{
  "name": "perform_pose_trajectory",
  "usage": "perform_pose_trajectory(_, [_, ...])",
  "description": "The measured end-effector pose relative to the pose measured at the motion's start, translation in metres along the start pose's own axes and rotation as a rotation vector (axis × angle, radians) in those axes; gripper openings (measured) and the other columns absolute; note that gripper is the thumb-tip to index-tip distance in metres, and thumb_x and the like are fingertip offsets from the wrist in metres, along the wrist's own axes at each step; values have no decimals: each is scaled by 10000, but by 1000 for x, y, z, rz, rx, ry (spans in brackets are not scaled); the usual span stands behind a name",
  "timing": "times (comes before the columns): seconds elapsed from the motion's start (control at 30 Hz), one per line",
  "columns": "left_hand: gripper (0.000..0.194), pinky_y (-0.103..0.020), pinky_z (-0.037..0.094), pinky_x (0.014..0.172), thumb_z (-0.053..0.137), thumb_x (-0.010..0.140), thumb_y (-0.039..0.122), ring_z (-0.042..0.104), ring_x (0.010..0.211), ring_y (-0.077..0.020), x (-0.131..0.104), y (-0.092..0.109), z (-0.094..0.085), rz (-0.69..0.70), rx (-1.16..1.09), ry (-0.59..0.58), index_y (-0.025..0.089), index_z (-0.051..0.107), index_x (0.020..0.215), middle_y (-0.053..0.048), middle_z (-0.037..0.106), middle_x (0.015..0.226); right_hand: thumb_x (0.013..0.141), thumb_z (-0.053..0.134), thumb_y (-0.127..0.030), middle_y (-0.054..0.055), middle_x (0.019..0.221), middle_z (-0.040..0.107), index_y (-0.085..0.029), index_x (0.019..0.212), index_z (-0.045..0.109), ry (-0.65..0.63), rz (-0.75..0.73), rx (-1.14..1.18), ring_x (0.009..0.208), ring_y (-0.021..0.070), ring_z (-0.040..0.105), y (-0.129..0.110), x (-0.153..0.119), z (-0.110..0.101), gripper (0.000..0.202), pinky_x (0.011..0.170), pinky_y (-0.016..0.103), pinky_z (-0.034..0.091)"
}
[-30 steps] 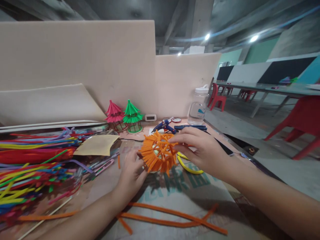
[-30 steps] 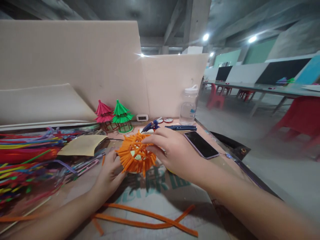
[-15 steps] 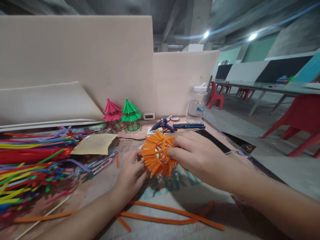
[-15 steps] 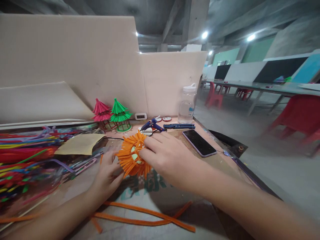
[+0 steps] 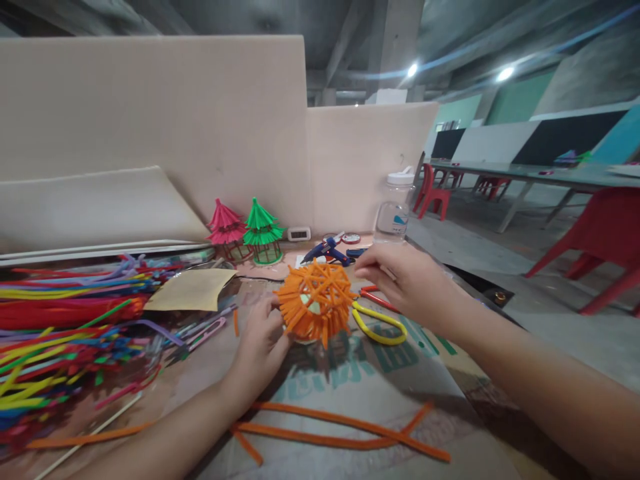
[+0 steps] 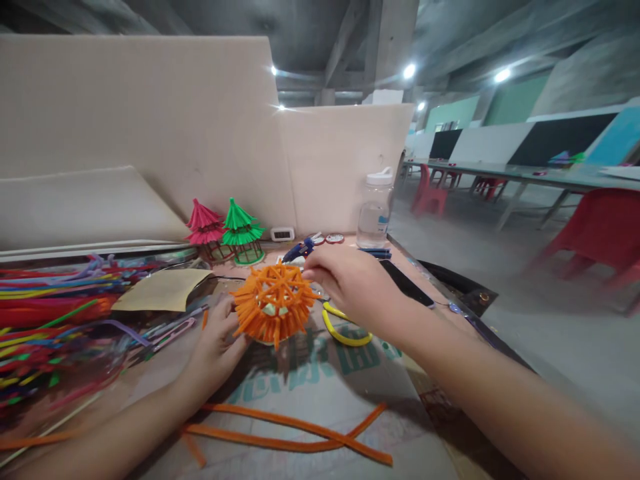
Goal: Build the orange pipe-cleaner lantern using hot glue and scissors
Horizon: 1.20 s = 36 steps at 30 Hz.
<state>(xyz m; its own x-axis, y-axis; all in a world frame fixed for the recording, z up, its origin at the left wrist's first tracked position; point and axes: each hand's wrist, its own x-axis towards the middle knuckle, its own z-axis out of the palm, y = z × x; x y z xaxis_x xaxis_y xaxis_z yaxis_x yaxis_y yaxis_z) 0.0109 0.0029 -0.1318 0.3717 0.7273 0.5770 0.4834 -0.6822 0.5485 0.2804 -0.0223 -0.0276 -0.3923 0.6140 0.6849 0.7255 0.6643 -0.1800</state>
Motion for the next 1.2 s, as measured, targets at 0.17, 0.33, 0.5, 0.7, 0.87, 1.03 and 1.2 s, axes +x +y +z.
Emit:
perform_pose_trajectory(0.17, [228, -415, 474, 1025, 559, 857, 246, 592, 1172, -271, 6, -10, 6, -141, -124, -1, 198, 751, 972, -104, 676, 1180, 958, 469, -297, -17, 599, 578, -189, 693, 578, -151, 333, 234, 542, 124, 493, 22, 7, 9, 307, 531, 247, 352])
perform_pose_trajectory(0.33, [249, -437, 520, 986, 562, 858, 277, 646, 1125, -289, 4, -19, 9, -190, -160, -20, 170, 750, 980, -122, 717, 1169, 907, 505, -277, -36, 591, 555, -183, 864, 670, -138, 398, 401, 526, 122, 483, 30, 3, 25, 195, 522, 247, 364])
perform_pose_trajectory(0.5, [247, -434, 506, 1011, 550, 852, 241, 634, 1139, -282, 3, -15, 7, -187, -169, -26, 177, 756, 971, -108, 715, 1173, 864, 625, -331, -5, 664, 651, -187, 738, 667, -94, 395, 412, 585, 130, 531, 20, 1, 29, 196, 550, 255, 388])
perform_pose_trajectory(0.7, [248, -444, 478, 1040, 543, 833, 196, 603, 1168, -279, 5, -13, 7, -140, -146, -18, 192, 756, 958, -98, 680, 1203, 898, 620, -227, 20, 859, 737, -204, 959, 713, -67, 303, 381, 755, 156, 640, 4, -2, 25, 113, 678, 272, 461])
perform_pose_trajectory(0.87, [190, -402, 447, 1037, 582, 871, 224, 557, 1165, -255, 3, -4, 2, -63, -119, -4, 220, 746, 967, -87, 629, 1191, 928, 637, -296, 28, 871, 701, -192, 971, 684, -97, 138, 240, 754, 155, 606, -13, -7, 15, 122, 678, 280, 439])
perform_pose_trajectory(1.03, [245, -405, 429, 934, 542, 873, 134, 526, 1071, -248, -2, 1, -3, 89, 103, 21, 237, 721, 1006, -71, 587, 1094, 966, 561, -238, 48, 899, 698, -169, 920, 667, -147, 88, 97, 795, 172, 598, -29, -9, 5, 134, 715, 302, 427])
perform_pose_trajectory(1.2, [223, -397, 422, 865, 544, 864, 131, 516, 1027, -255, -2, 2, -4, 150, 196, 16, 224, 714, 975, -73, 571, 1064, 943, 575, -221, 33, 867, 696, -179, 921, 661, -226, 124, 28, 765, 177, 591, -35, -9, -2, 98, 684, 304, 406])
